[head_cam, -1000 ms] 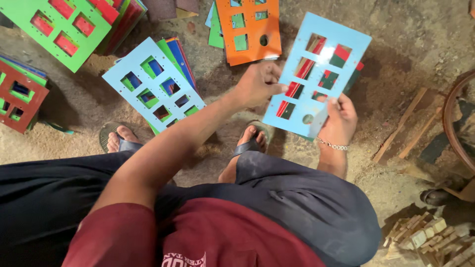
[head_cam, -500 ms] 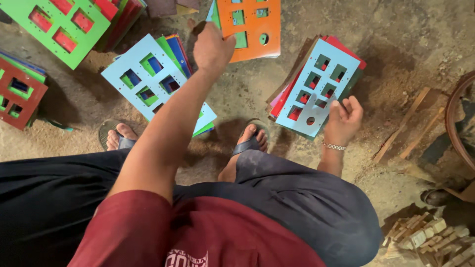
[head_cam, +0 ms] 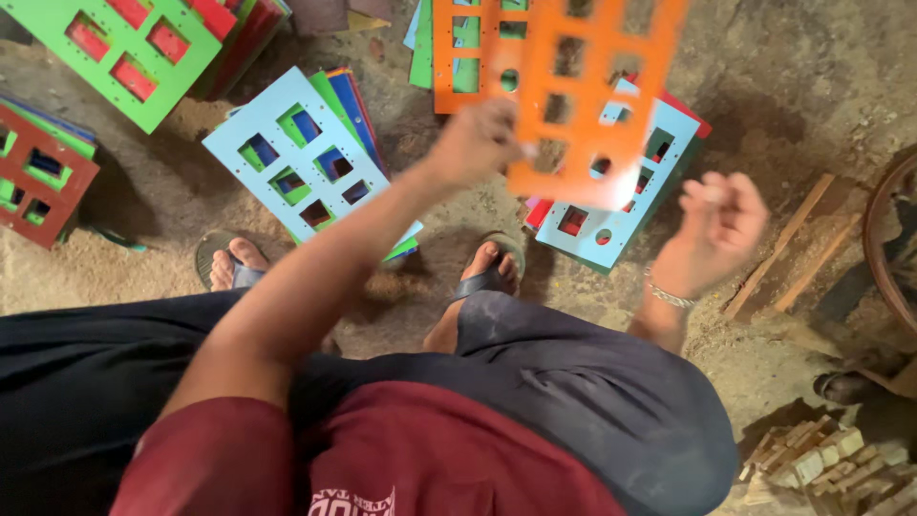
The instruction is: The person sorts colorful plastic frames with cutouts by color and shape while sitting on the floor. They pick up frames, separate them into piles, and occasionally stack them before moving to a different area.
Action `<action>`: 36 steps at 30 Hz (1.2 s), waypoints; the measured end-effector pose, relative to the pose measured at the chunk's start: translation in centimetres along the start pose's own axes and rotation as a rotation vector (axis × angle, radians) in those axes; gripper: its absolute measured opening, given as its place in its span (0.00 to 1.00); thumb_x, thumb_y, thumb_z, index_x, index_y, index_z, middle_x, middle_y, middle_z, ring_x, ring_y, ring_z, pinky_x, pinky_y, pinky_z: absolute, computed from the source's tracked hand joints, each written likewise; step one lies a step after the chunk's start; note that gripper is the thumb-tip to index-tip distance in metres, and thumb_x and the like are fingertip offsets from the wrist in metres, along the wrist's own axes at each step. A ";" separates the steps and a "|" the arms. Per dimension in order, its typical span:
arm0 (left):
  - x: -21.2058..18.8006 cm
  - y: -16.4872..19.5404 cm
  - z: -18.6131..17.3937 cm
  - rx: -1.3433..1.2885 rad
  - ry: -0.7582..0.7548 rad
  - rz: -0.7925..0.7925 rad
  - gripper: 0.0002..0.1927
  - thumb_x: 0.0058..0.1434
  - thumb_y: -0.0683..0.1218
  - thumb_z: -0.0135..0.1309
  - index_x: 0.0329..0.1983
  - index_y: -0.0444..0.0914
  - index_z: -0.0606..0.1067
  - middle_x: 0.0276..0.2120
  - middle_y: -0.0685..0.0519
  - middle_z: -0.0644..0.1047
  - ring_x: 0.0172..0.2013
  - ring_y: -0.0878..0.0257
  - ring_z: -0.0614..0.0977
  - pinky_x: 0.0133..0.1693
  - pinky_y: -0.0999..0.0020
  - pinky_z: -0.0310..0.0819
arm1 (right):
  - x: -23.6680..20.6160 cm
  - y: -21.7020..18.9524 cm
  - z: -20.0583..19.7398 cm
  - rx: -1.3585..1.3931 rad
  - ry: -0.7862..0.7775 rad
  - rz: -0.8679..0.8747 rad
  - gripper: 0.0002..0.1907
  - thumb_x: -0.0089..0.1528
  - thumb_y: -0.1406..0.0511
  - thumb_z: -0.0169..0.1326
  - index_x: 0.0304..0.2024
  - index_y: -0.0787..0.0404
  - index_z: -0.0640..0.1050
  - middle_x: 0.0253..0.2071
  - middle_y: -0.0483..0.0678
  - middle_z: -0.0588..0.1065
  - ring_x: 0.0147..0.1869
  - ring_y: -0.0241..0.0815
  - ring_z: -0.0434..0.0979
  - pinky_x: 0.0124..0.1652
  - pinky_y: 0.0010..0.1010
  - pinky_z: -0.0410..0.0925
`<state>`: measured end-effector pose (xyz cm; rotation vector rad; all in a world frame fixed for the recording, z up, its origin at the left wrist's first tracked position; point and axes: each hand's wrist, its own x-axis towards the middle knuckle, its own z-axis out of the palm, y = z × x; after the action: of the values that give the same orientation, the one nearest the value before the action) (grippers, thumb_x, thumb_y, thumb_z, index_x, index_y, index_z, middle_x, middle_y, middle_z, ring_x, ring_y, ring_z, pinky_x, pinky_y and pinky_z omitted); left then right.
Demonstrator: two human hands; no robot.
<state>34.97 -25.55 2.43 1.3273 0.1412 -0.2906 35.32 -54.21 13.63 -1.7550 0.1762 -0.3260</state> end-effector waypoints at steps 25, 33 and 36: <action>2.4 -0.7 -8.9 0.116 0.499 -0.152 0.15 0.54 0.43 0.71 0.38 0.34 0.77 0.31 0.52 0.82 0.31 0.65 0.85 0.32 0.69 0.80 | -3.1 6.5 0.4 -0.630 -0.401 -0.005 0.30 0.62 0.64 0.63 0.63 0.68 0.70 0.71 0.64 0.60 0.71 0.53 0.68 0.63 0.39 0.70; 0.5 0.9 0.0 -0.119 0.124 -0.303 0.13 0.53 0.38 0.68 0.37 0.35 0.74 0.27 0.51 0.81 0.23 0.67 0.77 0.22 0.72 0.68 | -0.1 2.7 -1.3 -0.186 0.034 0.064 0.19 0.68 0.66 0.60 0.60 0.64 0.72 0.56 0.53 0.70 0.58 0.41 0.72 0.57 0.31 0.70; -0.1 -0.4 3.8 -0.071 0.048 0.011 0.15 0.56 0.39 0.68 0.39 0.34 0.73 0.30 0.51 0.77 0.31 0.68 0.78 0.32 0.70 0.75 | -0.4 2.9 -1.7 -0.475 -0.001 -0.003 0.20 0.67 0.65 0.61 0.60 0.62 0.74 0.59 0.51 0.74 0.62 0.41 0.76 0.62 0.33 0.73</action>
<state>34.52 -29.26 3.00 1.2651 0.1830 -0.2423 34.61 -56.27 11.08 -2.2246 0.2663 -0.3019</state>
